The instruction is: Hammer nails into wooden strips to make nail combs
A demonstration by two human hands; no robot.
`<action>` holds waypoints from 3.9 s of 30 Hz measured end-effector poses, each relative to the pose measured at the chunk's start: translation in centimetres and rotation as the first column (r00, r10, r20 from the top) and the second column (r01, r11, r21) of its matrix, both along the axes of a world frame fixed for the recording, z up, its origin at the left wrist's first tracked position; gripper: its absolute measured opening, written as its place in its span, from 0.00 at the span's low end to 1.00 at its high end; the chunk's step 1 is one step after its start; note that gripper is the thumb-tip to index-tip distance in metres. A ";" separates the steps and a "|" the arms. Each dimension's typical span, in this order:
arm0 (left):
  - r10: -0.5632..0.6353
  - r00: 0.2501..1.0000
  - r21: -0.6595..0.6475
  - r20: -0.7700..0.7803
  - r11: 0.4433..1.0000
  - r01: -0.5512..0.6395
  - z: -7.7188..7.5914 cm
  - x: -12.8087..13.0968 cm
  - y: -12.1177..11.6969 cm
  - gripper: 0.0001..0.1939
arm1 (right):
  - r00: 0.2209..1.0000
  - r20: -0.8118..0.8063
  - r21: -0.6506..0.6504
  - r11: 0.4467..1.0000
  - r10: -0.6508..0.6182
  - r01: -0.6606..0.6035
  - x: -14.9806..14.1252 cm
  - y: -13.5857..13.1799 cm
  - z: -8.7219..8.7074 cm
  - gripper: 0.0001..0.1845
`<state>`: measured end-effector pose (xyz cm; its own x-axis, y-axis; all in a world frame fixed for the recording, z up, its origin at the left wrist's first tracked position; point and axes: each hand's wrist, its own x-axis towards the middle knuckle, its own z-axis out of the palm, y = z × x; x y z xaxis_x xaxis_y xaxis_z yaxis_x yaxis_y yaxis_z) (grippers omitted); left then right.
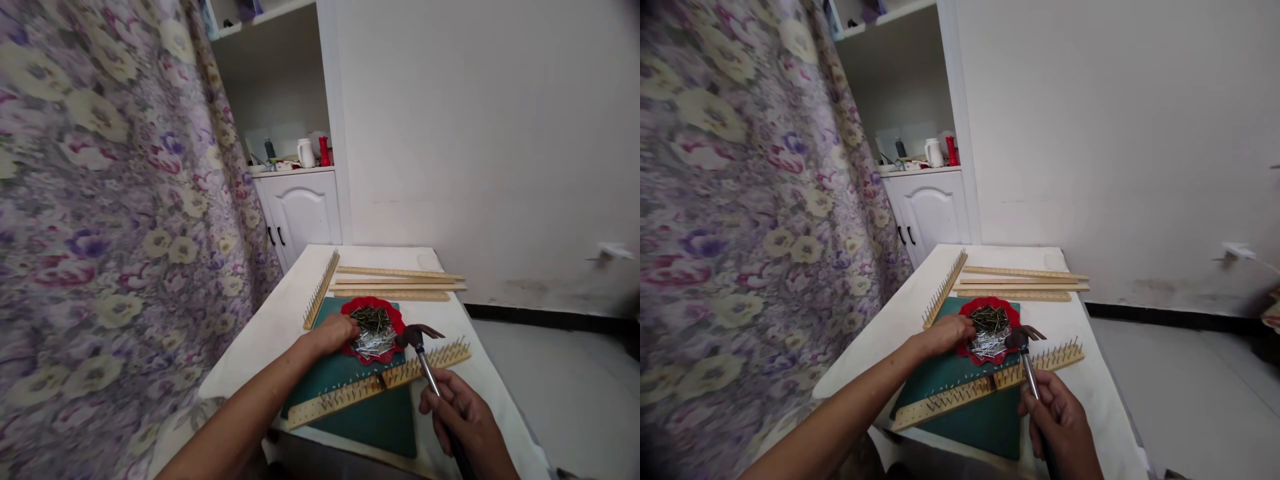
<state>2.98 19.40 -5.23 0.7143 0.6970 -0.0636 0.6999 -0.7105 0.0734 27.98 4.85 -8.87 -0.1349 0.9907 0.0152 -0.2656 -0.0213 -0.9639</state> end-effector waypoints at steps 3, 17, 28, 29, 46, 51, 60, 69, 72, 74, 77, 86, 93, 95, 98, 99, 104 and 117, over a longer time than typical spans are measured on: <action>0.042 0.999 0.024 0.034 0.999 -0.043 0.8 -0.4 0.4 0.07 | 0.999 -0.007 -0.009 0.999 -0.032 0.032 0.1 0.0 0.1 0.19; 0.118 0.990 0.004 0.076 0.993 -0.119 -1.2 -0.1 0.7 0.06 | 0.999 -0.016 -0.012 0.999 -0.040 0.039 -0.2 -0.1 0.1 0.18; 0.090 0.995 0.020 0.038 0.996 -0.091 -1.5 0.4 0.7 0.07 | 1.000 -0.003 -0.016 1.000 0.005 -0.005 -0.4 -0.2 -0.4 0.19; 0.092 0.995 0.022 0.041 0.995 -0.093 -1.4 0.4 0.6 0.07 | 1.000 0.002 -0.019 1.000 0.001 -0.001 -0.5 -0.2 -0.3 0.19; 0.325 0.674 -0.163 0.664 0.942 -0.294 0.1 -2.2 -7.1 0.05 | 0.998 0.051 0.028 0.999 -0.025 0.024 -2.7 -1.5 -0.1 0.20; 0.556 0.291 -0.484 0.779 0.827 -0.286 -1.9 -5.3 -10.7 0.07 | 0.992 0.080 0.001 0.995 -0.095 0.096 -4.4 -3.6 0.6 0.20; 0.655 0.252 -0.592 0.712 0.754 -0.284 -4.9 -7.8 -14.7 0.13 | 0.995 0.064 -0.048 0.996 -0.074 0.078 -7.4 -6.5 0.1 0.20; 0.594 0.257 -0.474 0.762 0.782 -0.405 -7.0 -6.8 -15.7 0.09 | 0.991 0.127 -0.060 0.997 -0.048 0.056 -8.7 -7.6 0.0 0.20; 0.547 0.282 -0.427 0.788 0.816 -0.390 -7.4 -6.6 -15.8 0.10 | 0.989 0.140 -0.061 0.997 -0.038 0.047 -8.9 -7.9 -0.2 0.19; 0.516 0.302 -0.390 0.802 0.834 -0.389 -7.5 -6.6 -15.8 0.10 | 0.988 0.150 -0.063 0.997 -0.039 0.049 -9.1 -8.0 -0.3 0.19; 0.494 0.320 -0.363 0.808 0.847 -0.389 -7.7 -6.5 -15.7 0.10 | 0.986 0.162 -0.076 0.996 -0.040 0.053 -9.2 -8.0 -0.3 0.20; 0.481 0.361 -0.332 0.799 0.854 -0.401 -7.7 -6.3 -15.7 0.10 | 0.988 0.149 -0.090 0.995 -0.037 0.051 -9.3 -8.0 -0.5 0.21; 0.452 0.431 -0.277 0.781 0.869 -0.409 -8.1 -6.3 -15.6 0.10 | 0.988 0.153 -0.104 0.994 -0.030 0.046 -9.2 -7.9 -0.4 0.22; 0.441 0.446 -0.260 0.779 0.874 -0.411 -8.2 -6.2 -15.4 0.10 | 0.987 0.161 -0.108 0.994 -0.011 0.029 -9.3 -7.8 -0.1 0.21; 0.428 0.464 -0.238 0.776 0.880 -0.412 -8.4 -6.2 -15.3 0.10 | 0.982 0.172 -0.117 0.991 0.081 -0.061 -9.9 -7.4 0.5 0.20; 0.423 0.472 -0.230 0.774 0.881 -0.413 -8.6 -6.2 -15.2 0.10 | 0.977 0.176 -0.119 0.988 0.119 -0.099 -10.2 -7.2 0.6 0.19; 0.403 0.494 -0.207 0.771 0.891 -0.404 -8.9 -6.3 -15.2 0.10 | 0.962 0.176 -0.110 0.975 0.208 -0.191 -12.2 -6.2 1.0 0.16; 0.414 0.459 -0.233 0.786 0.886 -0.400 -8.8 -6.4 -15.2 0.13 | 0.935 0.253 -0.108 0.968 0.247 -0.226 -13.9 -6.1 1.3 0.09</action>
<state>-3.44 4.18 -14.04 0.1000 0.9267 0.3624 0.5472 -0.3554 0.7578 14.12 -1.25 -7.58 -0.3544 0.9265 -0.1269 0.0184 -0.1288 -0.9915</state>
